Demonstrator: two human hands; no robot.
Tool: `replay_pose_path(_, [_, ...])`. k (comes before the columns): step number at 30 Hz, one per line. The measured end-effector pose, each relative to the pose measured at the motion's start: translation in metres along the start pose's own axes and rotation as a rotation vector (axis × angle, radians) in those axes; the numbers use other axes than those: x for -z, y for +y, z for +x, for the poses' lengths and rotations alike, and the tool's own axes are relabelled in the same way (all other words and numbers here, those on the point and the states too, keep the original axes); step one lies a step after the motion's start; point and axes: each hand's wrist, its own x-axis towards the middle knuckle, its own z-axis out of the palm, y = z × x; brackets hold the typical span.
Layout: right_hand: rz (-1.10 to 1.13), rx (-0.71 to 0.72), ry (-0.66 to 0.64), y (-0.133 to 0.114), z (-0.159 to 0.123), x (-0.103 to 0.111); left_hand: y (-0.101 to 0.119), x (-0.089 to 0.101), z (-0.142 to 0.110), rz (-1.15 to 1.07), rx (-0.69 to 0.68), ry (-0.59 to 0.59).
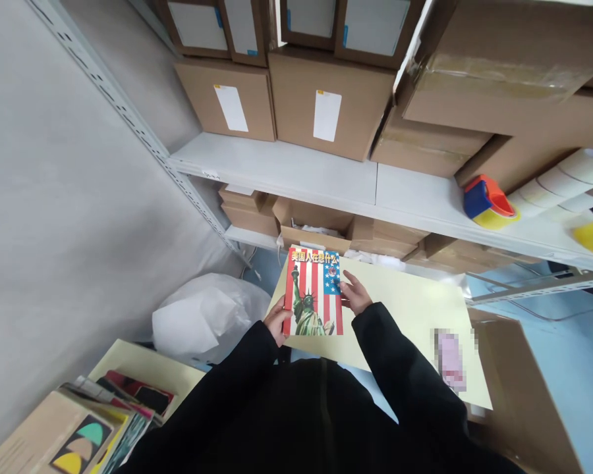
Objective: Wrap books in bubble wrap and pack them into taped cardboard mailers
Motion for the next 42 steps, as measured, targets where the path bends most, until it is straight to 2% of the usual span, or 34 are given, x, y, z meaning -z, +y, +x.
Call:
replay_pose_path(2, [0.141, -0.091, -0.084, -0.007, 0.007, 0.002, 0.001, 0.006, -0.001, -0.007, 0.025, -0.028])
replay_pose_path(3, [0.180, -0.095, -0.083, -0.010, 0.010, 0.002, 0.000, 0.007, -0.002, -0.009, 0.030, -0.035])
replay_pose_path(10, [0.189, -0.075, 0.025, -0.015, 0.012, -0.003, -0.005, 0.005, -0.009, 0.019, 0.018, -0.005])
replay_pose_path(14, [0.217, -0.032, 0.090, -0.016, 0.010, -0.002, -0.005, 0.007, -0.011, 0.079, 0.060, 0.027])
replay_pose_path(17, [0.250, -0.010, 0.105, -0.019, 0.008, 0.001, -0.009, 0.011, -0.010, 0.097, 0.073, 0.082])
replay_pose_path(19, [0.268, 0.008, 0.101, -0.021, 0.006, 0.003, -0.013, 0.014, -0.008, 0.096, 0.055, 0.167])
replay_pose_path(21, [0.290, 0.028, 0.081, -0.022, 0.003, 0.005, -0.019, 0.016, -0.005, 0.086, 0.033, 0.230])
replay_pose_path(23, [0.316, 0.052, 0.038, -0.022, 0.001, 0.008, -0.023, 0.018, -0.003, 0.061, 0.017, 0.245])
replay_pose_path(29, [0.481, 0.159, -0.156, -0.025, 0.006, 0.016, -0.031, 0.016, 0.000, -0.041, 0.088, 0.211])
replay_pose_path(32, [0.434, 0.218, -0.147, -0.028, 0.014, 0.014, -0.031, 0.015, 0.000, -0.107, 0.196, 0.139])
replay_pose_path(34, [0.375, 0.252, -0.131, -0.030, 0.020, 0.010, -0.031, 0.015, -0.001, -0.170, 0.266, 0.037])
replay_pose_path(37, [0.317, 0.193, -0.185, -0.030, 0.025, 0.007, -0.030, 0.015, 0.000, -0.227, 0.377, -0.088])
replay_pose_path(40, [0.243, 0.103, -0.243, -0.028, 0.030, 0.008, -0.028, 0.013, -0.001, -0.189, 0.520, -0.066])
replay_pose_path(42, [0.195, 0.079, -0.249, -0.024, 0.033, 0.011, -0.025, 0.013, -0.003, -0.179, 0.481, -0.037])
